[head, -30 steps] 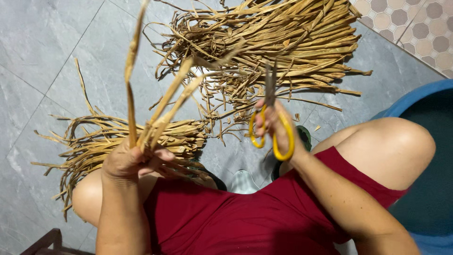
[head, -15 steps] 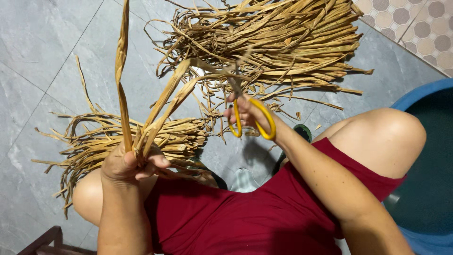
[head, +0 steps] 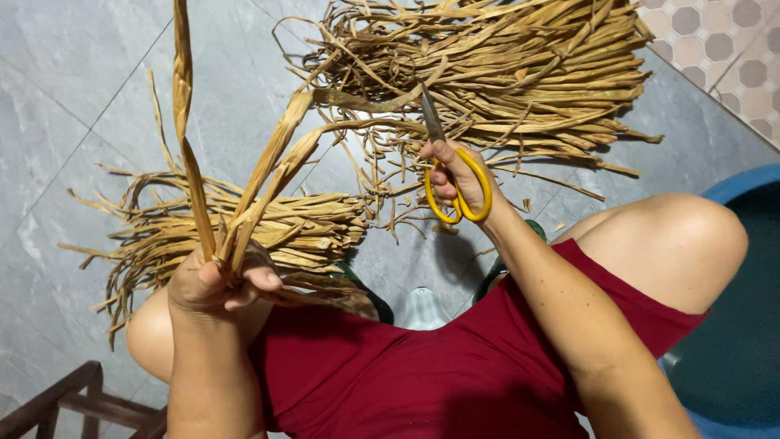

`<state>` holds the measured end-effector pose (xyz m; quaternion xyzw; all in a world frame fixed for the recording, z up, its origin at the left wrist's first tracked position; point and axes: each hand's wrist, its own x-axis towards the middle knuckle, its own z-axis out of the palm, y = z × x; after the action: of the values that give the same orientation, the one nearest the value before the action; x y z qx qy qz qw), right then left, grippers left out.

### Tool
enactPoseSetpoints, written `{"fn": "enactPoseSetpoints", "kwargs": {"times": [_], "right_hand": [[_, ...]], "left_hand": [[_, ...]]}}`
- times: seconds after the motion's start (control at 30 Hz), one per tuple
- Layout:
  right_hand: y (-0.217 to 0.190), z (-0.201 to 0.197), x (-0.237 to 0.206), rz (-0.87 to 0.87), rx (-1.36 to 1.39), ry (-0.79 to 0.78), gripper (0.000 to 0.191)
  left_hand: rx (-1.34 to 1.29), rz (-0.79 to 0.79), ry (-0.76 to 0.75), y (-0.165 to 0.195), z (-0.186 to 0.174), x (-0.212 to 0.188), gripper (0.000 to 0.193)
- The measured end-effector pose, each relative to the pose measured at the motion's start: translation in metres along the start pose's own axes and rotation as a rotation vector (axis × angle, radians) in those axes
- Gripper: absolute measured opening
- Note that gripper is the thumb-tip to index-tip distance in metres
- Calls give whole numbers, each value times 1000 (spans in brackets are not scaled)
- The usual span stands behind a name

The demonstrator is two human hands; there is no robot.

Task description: The person sits cross-legged on a tiled floor and uses yellow-handled scissors to cut long dried plant strips into shorter pieces. They repeatedly pick up bundles, cut them, and place the cut pieces into a pile on the floor.

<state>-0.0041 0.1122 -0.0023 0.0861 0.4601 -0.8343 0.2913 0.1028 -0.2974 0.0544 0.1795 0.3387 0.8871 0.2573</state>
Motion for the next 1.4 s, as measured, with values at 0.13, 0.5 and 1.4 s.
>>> {"fn": "enactPoseSetpoints", "kwargs": {"times": [0.13,0.5,1.4], "right_hand": [[7,8,7,-37,-55,27,43],[2,12,38,-34,-319,-82,51],[96,129,-28,-131,-519,-289,64]], "left_hand": [[-27,23,72,1,9,-15,56],[-204,7,115,-4,35,-32,59],[34,442,932,-40,45,86,60]]}}
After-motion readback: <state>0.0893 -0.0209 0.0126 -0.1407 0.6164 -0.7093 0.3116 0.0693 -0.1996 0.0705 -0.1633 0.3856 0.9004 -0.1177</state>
